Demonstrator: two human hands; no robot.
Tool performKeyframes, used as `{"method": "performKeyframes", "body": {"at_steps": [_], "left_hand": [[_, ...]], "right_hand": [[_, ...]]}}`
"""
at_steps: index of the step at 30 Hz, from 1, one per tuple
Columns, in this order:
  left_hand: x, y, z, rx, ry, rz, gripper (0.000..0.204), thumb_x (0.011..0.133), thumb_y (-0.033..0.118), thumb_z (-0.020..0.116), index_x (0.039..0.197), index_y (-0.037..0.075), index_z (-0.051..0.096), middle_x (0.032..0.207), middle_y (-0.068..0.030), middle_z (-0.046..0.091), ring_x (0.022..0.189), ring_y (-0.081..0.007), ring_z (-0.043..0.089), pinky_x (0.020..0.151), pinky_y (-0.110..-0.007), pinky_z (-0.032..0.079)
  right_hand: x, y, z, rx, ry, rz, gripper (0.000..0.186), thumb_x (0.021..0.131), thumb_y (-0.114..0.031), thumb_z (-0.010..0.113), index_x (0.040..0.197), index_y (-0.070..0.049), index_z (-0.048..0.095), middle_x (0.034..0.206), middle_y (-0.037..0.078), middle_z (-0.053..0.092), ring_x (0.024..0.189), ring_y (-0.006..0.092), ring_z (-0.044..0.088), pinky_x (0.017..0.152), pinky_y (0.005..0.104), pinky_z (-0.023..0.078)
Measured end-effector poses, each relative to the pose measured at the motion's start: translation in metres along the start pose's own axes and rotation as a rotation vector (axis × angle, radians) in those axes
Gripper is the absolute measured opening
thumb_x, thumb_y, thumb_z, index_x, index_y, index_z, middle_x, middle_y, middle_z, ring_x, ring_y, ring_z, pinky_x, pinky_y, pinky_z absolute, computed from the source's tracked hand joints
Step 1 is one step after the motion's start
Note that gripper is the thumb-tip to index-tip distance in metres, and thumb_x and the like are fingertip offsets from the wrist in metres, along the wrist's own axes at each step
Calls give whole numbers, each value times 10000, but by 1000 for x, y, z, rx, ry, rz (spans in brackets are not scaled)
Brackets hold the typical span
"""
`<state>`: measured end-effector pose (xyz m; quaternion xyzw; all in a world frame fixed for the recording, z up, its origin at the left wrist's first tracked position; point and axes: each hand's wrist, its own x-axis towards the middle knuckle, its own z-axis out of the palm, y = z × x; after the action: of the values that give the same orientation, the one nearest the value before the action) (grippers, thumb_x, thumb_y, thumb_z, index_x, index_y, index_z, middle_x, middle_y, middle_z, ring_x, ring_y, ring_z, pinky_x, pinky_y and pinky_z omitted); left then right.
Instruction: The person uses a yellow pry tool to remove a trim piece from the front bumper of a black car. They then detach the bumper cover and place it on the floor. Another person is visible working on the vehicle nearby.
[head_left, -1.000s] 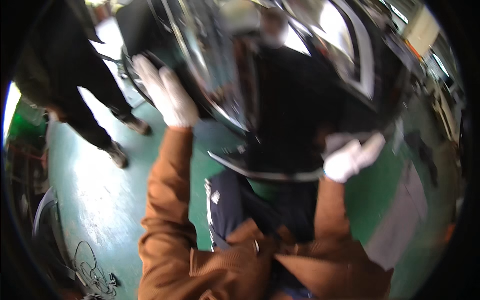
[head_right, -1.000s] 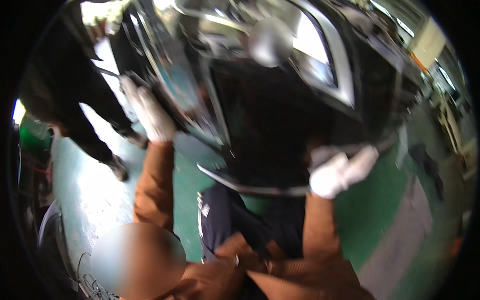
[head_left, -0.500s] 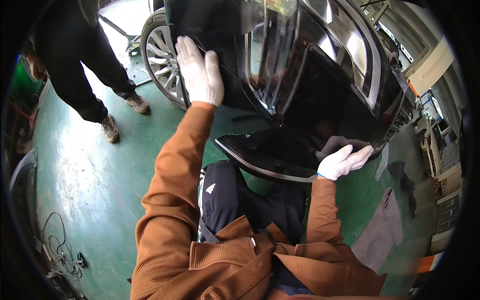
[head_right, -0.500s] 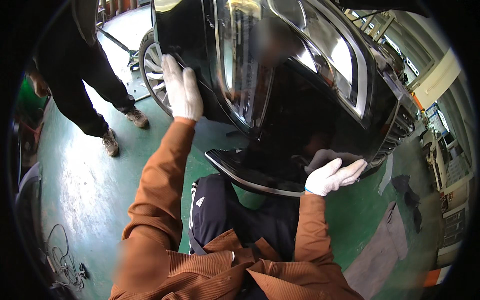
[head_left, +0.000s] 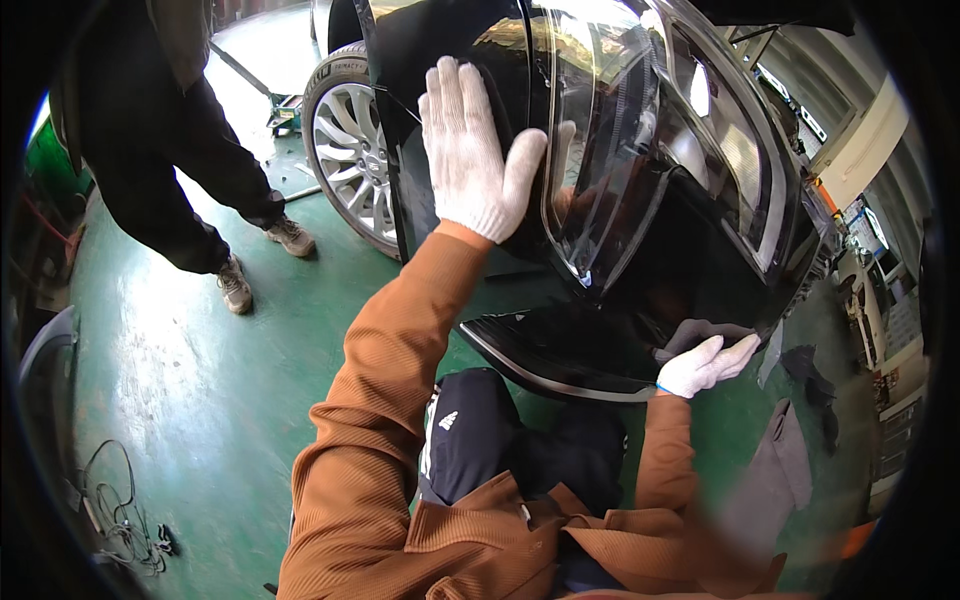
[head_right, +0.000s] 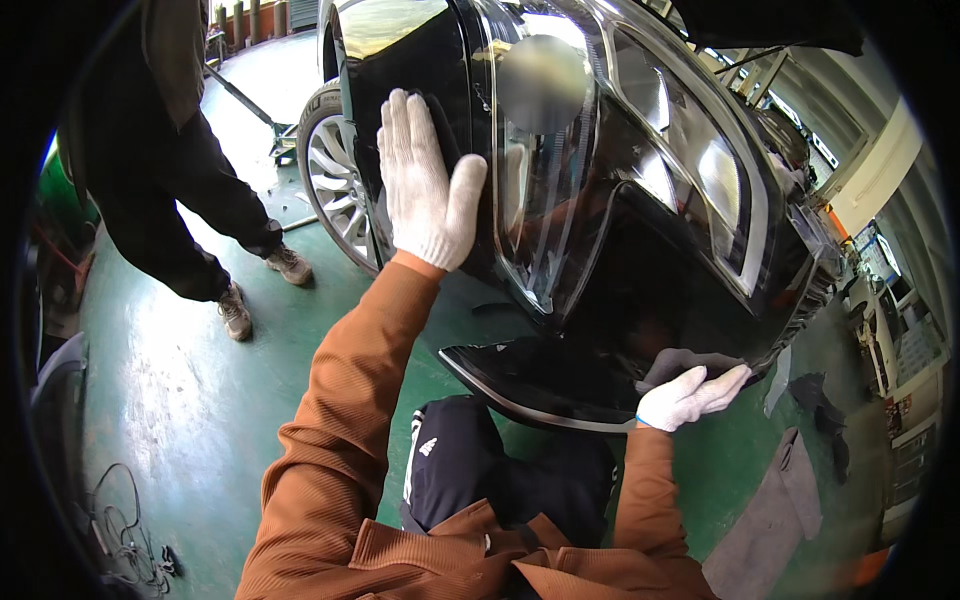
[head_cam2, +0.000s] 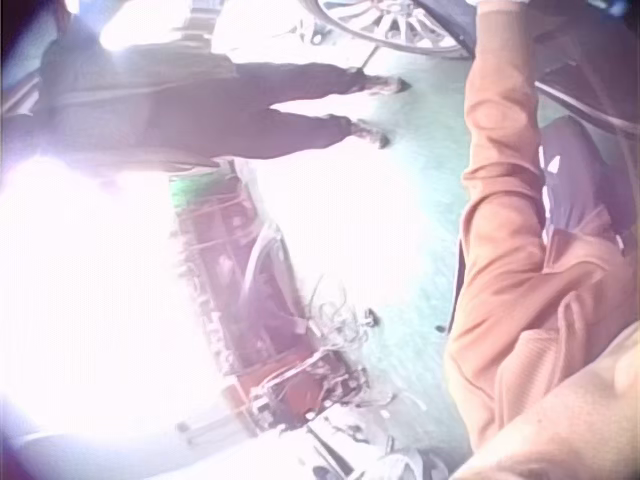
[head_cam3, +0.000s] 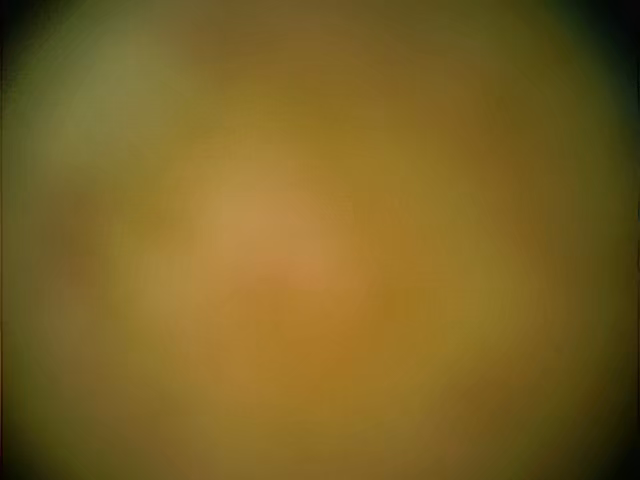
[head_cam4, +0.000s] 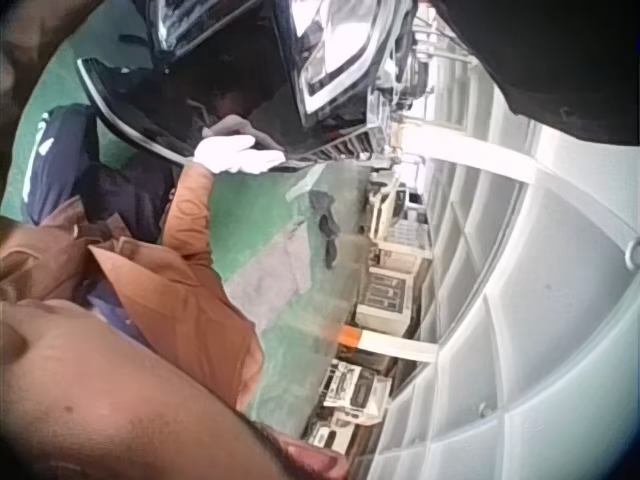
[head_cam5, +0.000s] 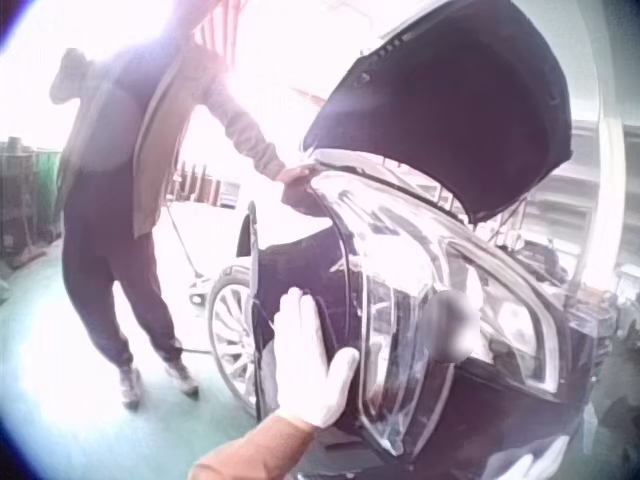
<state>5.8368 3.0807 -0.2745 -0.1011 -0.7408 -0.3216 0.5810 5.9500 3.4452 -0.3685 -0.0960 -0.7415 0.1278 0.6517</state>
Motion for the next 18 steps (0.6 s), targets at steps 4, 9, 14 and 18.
{"method": "performKeyframes", "body": {"at_steps": [4, 9, 14, 18], "left_hand": [[7, -39, -6, -19, -4, -58, 847, 980, 409, 564, 1595, -76, 242, 1671, -316, 207, 1576, -449, 158, 1284, -533, 90], [30, -102, -34, -728, 381, -487, 757, 1099, 520, 335, 1662, 48, 154, 1727, -194, 147, 1603, -314, 126, 1294, -444, 85], [61, -100, -27, -110, 410, -266, 631, 1068, 422, 417, 1492, -45, 423, 1537, -290, 428, 1440, -422, 393, 1222, -477, 270], [48, -105, -14, -63, 299, -283, 584, 1051, 338, 453, 1452, -86, 479, 1519, -331, 450, 1440, -483, 381, 1219, -506, 267]], "right_hand": [[0, -3, 3, 8, 2, -24, 638, 1045, -299, 482, 1552, 71, 368, 1591, 303, 370, 1474, 432, 338, 1224, 528, 246], [0, 7, 2, 2, 6, 14, 677, 1036, -326, 472, 1564, 79, 351, 1610, 308, 341, 1485, 427, 327, 1230, 524, 234], [-4, -12, 5, 49, -13, 37, 669, 1038, -312, 459, 1561, 90, 347, 1619, 295, 319, 1501, 410, 293, 1233, 517, 240], [-9, 0, 4, 13, -9, -40, 643, 1058, -298, 454, 1561, 87, 347, 1594, 301, 360, 1472, 425, 340, 1227, 526, 244]]}}
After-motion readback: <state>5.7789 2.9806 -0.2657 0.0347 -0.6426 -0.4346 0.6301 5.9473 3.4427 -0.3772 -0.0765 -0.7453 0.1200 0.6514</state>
